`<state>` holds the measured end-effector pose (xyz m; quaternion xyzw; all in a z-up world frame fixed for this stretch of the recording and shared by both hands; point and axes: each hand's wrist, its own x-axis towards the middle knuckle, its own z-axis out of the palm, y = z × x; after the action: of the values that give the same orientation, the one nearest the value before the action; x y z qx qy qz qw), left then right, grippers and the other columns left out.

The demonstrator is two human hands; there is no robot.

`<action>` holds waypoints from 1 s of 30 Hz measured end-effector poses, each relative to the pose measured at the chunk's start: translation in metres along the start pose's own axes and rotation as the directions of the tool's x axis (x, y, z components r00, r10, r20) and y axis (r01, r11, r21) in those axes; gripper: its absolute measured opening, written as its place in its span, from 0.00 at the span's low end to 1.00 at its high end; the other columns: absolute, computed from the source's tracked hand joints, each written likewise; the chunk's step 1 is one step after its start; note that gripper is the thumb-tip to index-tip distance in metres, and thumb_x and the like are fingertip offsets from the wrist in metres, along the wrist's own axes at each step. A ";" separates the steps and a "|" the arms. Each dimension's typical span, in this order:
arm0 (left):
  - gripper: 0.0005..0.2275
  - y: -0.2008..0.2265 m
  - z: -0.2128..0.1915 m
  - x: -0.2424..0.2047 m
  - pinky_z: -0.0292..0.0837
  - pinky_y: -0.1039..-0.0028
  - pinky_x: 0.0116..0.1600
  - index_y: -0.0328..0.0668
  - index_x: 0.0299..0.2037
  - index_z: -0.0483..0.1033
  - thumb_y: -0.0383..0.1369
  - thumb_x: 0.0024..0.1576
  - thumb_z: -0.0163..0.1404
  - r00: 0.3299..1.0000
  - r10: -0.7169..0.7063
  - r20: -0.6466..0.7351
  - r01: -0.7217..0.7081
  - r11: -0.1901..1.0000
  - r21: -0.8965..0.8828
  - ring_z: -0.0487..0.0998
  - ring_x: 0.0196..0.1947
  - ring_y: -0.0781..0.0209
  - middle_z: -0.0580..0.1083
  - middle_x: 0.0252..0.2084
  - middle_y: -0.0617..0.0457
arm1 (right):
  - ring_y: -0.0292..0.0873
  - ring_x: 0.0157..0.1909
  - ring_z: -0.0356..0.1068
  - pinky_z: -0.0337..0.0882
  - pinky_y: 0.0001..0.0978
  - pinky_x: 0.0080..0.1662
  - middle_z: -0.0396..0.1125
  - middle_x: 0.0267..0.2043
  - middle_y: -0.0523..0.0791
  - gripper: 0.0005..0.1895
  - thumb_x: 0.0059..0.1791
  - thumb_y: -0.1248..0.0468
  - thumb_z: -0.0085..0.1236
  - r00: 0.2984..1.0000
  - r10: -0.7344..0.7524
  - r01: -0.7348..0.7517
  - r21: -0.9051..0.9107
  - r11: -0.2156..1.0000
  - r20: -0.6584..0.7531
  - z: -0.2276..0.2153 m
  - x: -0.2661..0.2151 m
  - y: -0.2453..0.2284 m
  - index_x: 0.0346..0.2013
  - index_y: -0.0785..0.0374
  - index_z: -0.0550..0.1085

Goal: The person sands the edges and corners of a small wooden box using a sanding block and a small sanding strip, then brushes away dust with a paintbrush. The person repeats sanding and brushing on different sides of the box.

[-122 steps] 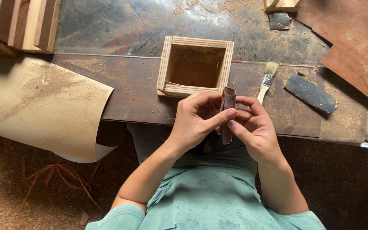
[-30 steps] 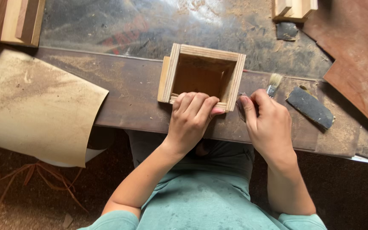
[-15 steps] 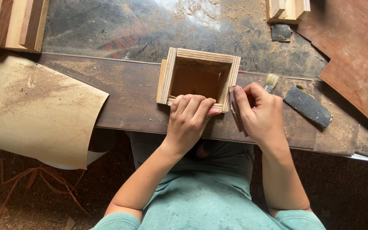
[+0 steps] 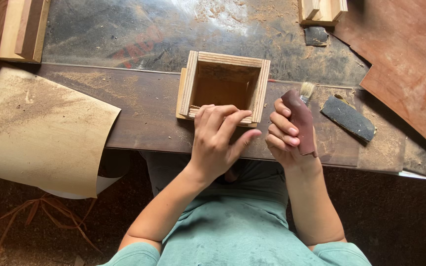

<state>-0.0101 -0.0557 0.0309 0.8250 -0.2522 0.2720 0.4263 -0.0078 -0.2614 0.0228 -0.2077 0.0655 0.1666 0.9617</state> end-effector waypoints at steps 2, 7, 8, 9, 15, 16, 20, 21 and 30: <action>0.21 0.013 -0.002 0.001 0.64 0.61 0.60 0.43 0.49 0.76 0.47 0.54 0.62 0.999 0.046 -0.006 -0.047 0.993 -0.110 0.74 0.47 0.54 0.74 0.44 0.52 | 0.29 0.15 0.54 0.54 0.20 0.18 0.57 0.19 0.37 0.19 0.64 0.51 0.42 0.980 -0.137 0.116 -0.147 0.982 -0.143 -0.004 0.001 0.007 0.35 0.59 0.63; 0.21 0.036 0.010 0.000 0.69 0.62 0.55 0.39 0.50 0.77 0.43 0.53 0.65 0.995 0.100 0.008 -0.094 0.956 -0.276 0.76 0.43 0.55 0.75 0.42 0.52 | 0.34 0.26 0.60 0.62 0.24 0.29 0.60 0.28 0.42 0.17 0.62 0.51 0.41 0.893 -0.438 0.400 -0.264 0.878 -0.103 -0.016 0.001 0.028 0.40 0.61 0.65; 0.19 0.035 0.012 0.000 0.70 0.63 0.55 0.40 0.51 0.77 0.39 0.55 0.65 0.995 0.103 0.001 -0.098 0.954 -0.285 0.76 0.43 0.55 0.75 0.43 0.52 | 0.34 0.29 0.61 0.64 0.25 0.33 0.60 0.30 0.42 0.16 0.63 0.52 0.41 0.880 -0.468 0.433 -0.267 0.861 -0.084 -0.016 0.000 0.030 0.42 0.62 0.65; 0.17 0.034 0.014 0.000 0.72 0.64 0.55 0.40 0.53 0.78 0.36 0.57 0.64 0.994 0.107 -0.004 -0.104 0.950 -0.295 0.77 0.44 0.56 0.76 0.43 0.53 | 0.35 0.32 0.62 0.66 0.25 0.37 0.61 0.32 0.43 0.15 0.63 0.53 0.41 0.864 -0.499 0.467 -0.268 0.843 -0.066 -0.013 0.000 0.031 0.43 0.63 0.66; 0.12 0.018 -0.004 0.005 0.73 0.66 0.54 0.41 0.53 0.78 0.25 0.59 0.59 0.998 0.061 -0.022 -0.064 0.977 -0.202 0.78 0.45 0.54 0.76 0.42 0.53 | 0.47 0.39 0.69 0.71 0.34 0.43 0.68 0.40 0.49 0.11 0.55 0.59 0.52 0.620 -0.612 0.516 -0.843 -0.153 0.491 0.048 -0.018 0.019 0.44 0.63 0.68; 0.12 0.015 -0.007 0.007 0.73 0.65 0.53 0.40 0.52 0.78 0.25 0.59 0.59 0.996 0.091 0.012 -0.087 0.975 -0.203 0.78 0.44 0.53 0.76 0.42 0.53 | 0.49 0.40 0.69 0.70 0.36 0.44 0.69 0.41 0.50 0.11 0.53 0.60 0.55 0.576 -0.520 0.482 -0.776 -0.408 0.631 0.058 -0.025 0.015 0.44 0.63 0.69; 0.09 0.016 -0.012 -0.002 0.73 0.63 0.52 0.39 0.48 0.79 0.25 0.57 0.57 0.989 0.106 0.098 -0.084 0.975 -0.206 0.77 0.44 0.53 0.76 0.41 0.52 | 0.48 0.44 0.73 0.74 0.34 0.46 0.71 0.45 0.50 0.13 0.51 0.65 0.62 0.683 -0.278 0.401 -0.665 -0.630 0.675 0.060 -0.045 0.017 0.48 0.65 0.74; 0.09 0.015 -0.010 -0.002 0.74 0.63 0.52 0.39 0.47 0.79 0.24 0.57 0.57 0.991 0.099 0.091 -0.079 0.976 -0.204 0.77 0.44 0.53 0.76 0.41 0.52 | 0.45 0.44 0.75 0.76 0.31 0.46 0.71 0.46 0.49 0.13 0.52 0.66 0.63 0.744 -0.273 0.409 -0.740 -0.535 0.609 0.054 -0.044 0.017 0.50 0.65 0.75; 0.06 0.004 -0.006 -0.005 0.75 0.66 0.49 0.39 0.45 0.79 0.28 0.60 0.58 0.993 -0.002 0.115 0.034 0.960 -0.279 0.79 0.41 0.53 0.77 0.39 0.51 | 0.38 0.28 0.70 0.67 0.29 0.31 0.71 0.31 0.47 0.10 0.53 0.62 0.62 0.846 -0.275 0.335 -0.857 -0.392 0.456 0.019 -0.037 0.013 0.41 0.66 0.73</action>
<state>-0.0174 -0.0520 0.0326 0.7728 -0.3045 0.1823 0.5262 -0.0459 -0.2527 0.0423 -0.8863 -0.1707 -0.1186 0.4139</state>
